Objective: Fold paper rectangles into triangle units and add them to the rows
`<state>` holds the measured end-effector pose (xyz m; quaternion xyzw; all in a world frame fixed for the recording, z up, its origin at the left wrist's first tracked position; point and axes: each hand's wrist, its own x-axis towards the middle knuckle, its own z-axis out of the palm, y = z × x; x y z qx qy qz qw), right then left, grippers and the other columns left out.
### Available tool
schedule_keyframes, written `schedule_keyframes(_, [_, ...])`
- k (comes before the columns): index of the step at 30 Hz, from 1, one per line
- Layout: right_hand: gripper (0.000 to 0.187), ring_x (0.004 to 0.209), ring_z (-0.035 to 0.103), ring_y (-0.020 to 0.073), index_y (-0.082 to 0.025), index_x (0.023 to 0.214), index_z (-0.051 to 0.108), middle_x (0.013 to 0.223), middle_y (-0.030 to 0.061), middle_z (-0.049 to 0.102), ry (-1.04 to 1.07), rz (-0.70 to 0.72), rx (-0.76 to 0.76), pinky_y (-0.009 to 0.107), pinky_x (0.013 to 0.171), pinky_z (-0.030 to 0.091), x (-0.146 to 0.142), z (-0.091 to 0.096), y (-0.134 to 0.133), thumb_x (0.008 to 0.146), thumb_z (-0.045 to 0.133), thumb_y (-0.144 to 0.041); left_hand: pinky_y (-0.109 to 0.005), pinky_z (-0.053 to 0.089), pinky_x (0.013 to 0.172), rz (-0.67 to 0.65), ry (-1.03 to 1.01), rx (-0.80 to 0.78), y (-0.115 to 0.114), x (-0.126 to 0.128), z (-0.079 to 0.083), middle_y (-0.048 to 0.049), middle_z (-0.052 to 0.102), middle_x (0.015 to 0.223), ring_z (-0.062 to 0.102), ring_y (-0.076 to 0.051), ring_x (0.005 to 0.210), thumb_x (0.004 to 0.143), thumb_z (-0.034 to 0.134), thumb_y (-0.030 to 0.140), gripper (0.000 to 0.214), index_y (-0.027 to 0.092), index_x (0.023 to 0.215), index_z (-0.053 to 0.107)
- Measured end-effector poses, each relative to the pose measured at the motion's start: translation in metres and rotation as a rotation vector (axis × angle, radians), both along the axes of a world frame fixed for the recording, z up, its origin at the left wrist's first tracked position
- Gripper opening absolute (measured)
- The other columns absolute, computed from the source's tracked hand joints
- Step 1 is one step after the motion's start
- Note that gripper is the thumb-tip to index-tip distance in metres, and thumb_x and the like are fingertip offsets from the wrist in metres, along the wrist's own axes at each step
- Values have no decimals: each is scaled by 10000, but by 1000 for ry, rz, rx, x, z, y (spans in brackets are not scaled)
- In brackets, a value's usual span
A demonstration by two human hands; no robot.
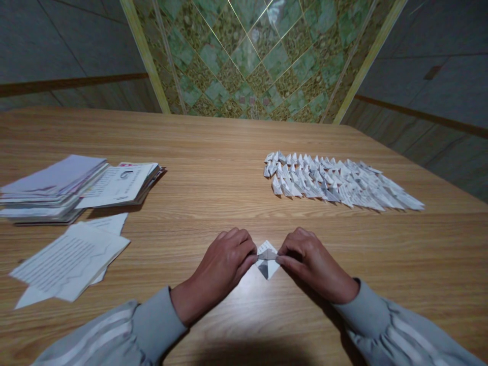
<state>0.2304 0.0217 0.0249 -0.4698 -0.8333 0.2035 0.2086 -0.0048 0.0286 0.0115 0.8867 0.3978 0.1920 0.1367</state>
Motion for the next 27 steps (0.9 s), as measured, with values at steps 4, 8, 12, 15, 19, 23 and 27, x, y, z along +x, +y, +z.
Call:
schedule_keyframes(4, [144,823,566,204,-201,776,673,772,21,664,-18,-22,-32,334,749,374,0,2,0,911,658,-249,-357,381,734,36,56,8,1,5,2,-49,597,911,520,-223,850,977,522,246,138,186,884,604])
schedule_keyframes(8, [133,807,562,201,-189,748,652,767,16,658,-67,-76,-45,326,743,362,-1,3,0,866,704,-221,-366,380,746,57,75,29,1,8,3,-46,584,908,513,-225,851,971,519,244,132,188,883,600])
schedule_keyframes(12, [139,794,565,199,-188,732,647,757,13,659,-98,-123,-60,319,735,350,-3,3,1,845,720,-225,-367,384,741,89,93,49,0,11,3,-46,578,897,517,-226,853,958,531,246,138,187,852,597])
schedule_keyframes(15, [126,803,567,199,-190,743,656,765,12,666,-132,-139,-53,325,746,344,-5,4,0,859,692,-221,-369,388,741,114,104,63,0,12,4,-45,576,890,520,-226,849,950,539,249,144,188,833,596])
schedule_keyframes(19, [119,807,563,203,-190,742,660,771,18,664,-192,-161,-40,335,754,337,-9,6,-2,859,667,-208,-369,393,739,131,109,64,1,12,5,-46,579,889,521,-228,842,938,562,245,134,187,822,595])
schedule_keyframes(23, [107,815,559,205,-191,735,651,777,15,656,-224,-199,-56,338,766,331,-12,7,-3,835,689,-196,-367,392,734,149,108,31,1,14,8,-48,585,883,522,-228,831,922,594,242,126,182,811,593])
schedule_keyframes(27, [112,821,559,202,-191,748,648,790,9,660,-204,-201,-100,330,763,327,-9,8,-1,841,705,-217,-372,391,744,181,107,-4,-1,16,10,-42,588,874,530,-234,847,902,618,227,109,186,804,593])
